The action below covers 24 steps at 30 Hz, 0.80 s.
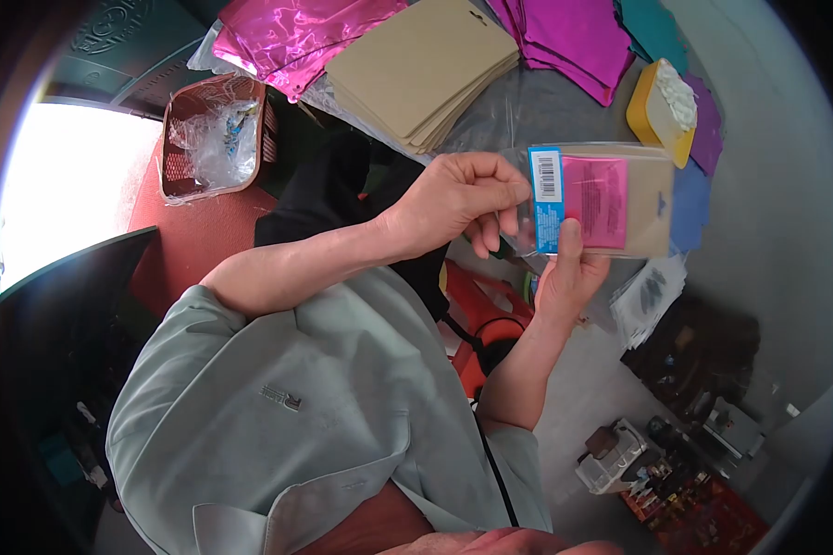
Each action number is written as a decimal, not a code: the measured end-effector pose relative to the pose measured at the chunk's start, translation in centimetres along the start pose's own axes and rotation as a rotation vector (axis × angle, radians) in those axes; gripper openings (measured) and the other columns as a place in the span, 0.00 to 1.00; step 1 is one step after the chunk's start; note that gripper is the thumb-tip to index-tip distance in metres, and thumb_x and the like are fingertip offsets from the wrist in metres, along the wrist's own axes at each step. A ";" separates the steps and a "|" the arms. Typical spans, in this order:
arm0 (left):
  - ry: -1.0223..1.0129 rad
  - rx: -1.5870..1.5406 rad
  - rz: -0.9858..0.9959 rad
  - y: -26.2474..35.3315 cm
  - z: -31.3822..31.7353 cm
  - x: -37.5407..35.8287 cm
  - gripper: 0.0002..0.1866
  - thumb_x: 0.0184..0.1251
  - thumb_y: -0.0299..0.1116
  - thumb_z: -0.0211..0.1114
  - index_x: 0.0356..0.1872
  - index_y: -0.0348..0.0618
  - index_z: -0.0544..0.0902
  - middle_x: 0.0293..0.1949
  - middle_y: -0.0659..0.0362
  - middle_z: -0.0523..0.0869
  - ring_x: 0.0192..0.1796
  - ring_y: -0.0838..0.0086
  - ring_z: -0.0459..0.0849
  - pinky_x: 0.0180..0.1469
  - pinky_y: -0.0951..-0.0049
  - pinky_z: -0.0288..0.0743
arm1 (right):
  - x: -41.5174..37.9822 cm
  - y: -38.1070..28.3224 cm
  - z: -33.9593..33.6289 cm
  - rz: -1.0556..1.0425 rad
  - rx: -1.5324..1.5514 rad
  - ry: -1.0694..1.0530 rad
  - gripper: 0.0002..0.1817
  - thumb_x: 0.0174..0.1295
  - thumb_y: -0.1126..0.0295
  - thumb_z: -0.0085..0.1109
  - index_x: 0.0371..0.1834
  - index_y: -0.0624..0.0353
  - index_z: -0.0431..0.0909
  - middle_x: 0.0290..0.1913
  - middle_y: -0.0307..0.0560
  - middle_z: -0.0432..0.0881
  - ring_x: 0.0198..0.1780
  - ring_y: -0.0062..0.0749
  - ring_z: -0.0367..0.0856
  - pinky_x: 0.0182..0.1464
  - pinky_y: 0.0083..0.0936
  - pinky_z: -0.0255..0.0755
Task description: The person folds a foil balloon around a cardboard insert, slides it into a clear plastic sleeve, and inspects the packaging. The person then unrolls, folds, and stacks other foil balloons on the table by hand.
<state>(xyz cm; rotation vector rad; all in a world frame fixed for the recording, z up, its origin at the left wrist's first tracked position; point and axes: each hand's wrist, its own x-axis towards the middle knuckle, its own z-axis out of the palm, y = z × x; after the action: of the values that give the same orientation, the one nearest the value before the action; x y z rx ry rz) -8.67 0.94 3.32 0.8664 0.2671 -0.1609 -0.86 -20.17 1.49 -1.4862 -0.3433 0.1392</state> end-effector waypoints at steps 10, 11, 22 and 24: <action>0.012 -0.011 0.073 0.2 -0.8 0.0 0.11 0.91 0.39 0.68 0.52 0.41 0.85 0.37 0.60 0.93 0.30 0.79 0.91 0.33 0.77 0.88 | 0.0 -1.8 0.7 0.200 0.163 -0.077 0.19 0.78 0.74 0.71 0.69 0.64 0.85 0.53 0.53 0.94 0.45 0.36 0.96 0.40 0.33 0.92; 0.004 -0.013 0.073 0.3 -0.6 0.1 0.11 0.91 0.39 0.68 0.52 0.41 0.85 0.37 0.60 0.93 0.30 0.79 0.91 0.33 0.77 0.88 | -0.1 -1.9 0.8 0.187 0.129 -0.051 0.19 0.78 0.74 0.70 0.69 0.64 0.85 0.53 0.54 0.94 0.45 0.37 0.96 0.40 0.33 0.92; 0.127 0.240 0.269 -1.1 0.6 0.0 0.13 0.86 0.37 0.70 0.57 0.36 0.85 0.41 0.60 0.94 0.36 0.82 0.91 0.35 0.77 0.87 | -0.9 -2.6 2.9 0.072 -0.037 0.061 0.18 0.77 0.76 0.71 0.67 0.66 0.86 0.55 0.52 0.95 0.48 0.34 0.95 0.49 0.31 0.91; 0.127 0.251 0.249 -0.8 0.6 -0.1 0.13 0.86 0.37 0.71 0.56 0.36 0.86 0.40 0.60 0.94 0.37 0.82 0.91 0.35 0.77 0.87 | -1.4 -2.5 3.4 -0.040 -0.078 0.069 0.18 0.77 0.77 0.72 0.67 0.67 0.86 0.56 0.49 0.94 0.52 0.30 0.93 0.56 0.30 0.88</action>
<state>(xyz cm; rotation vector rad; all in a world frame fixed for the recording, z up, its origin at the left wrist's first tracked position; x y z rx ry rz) -8.82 -0.03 3.11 1.1534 0.2585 0.0953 -3.53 -17.58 3.97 -1.5560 -0.3250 0.0432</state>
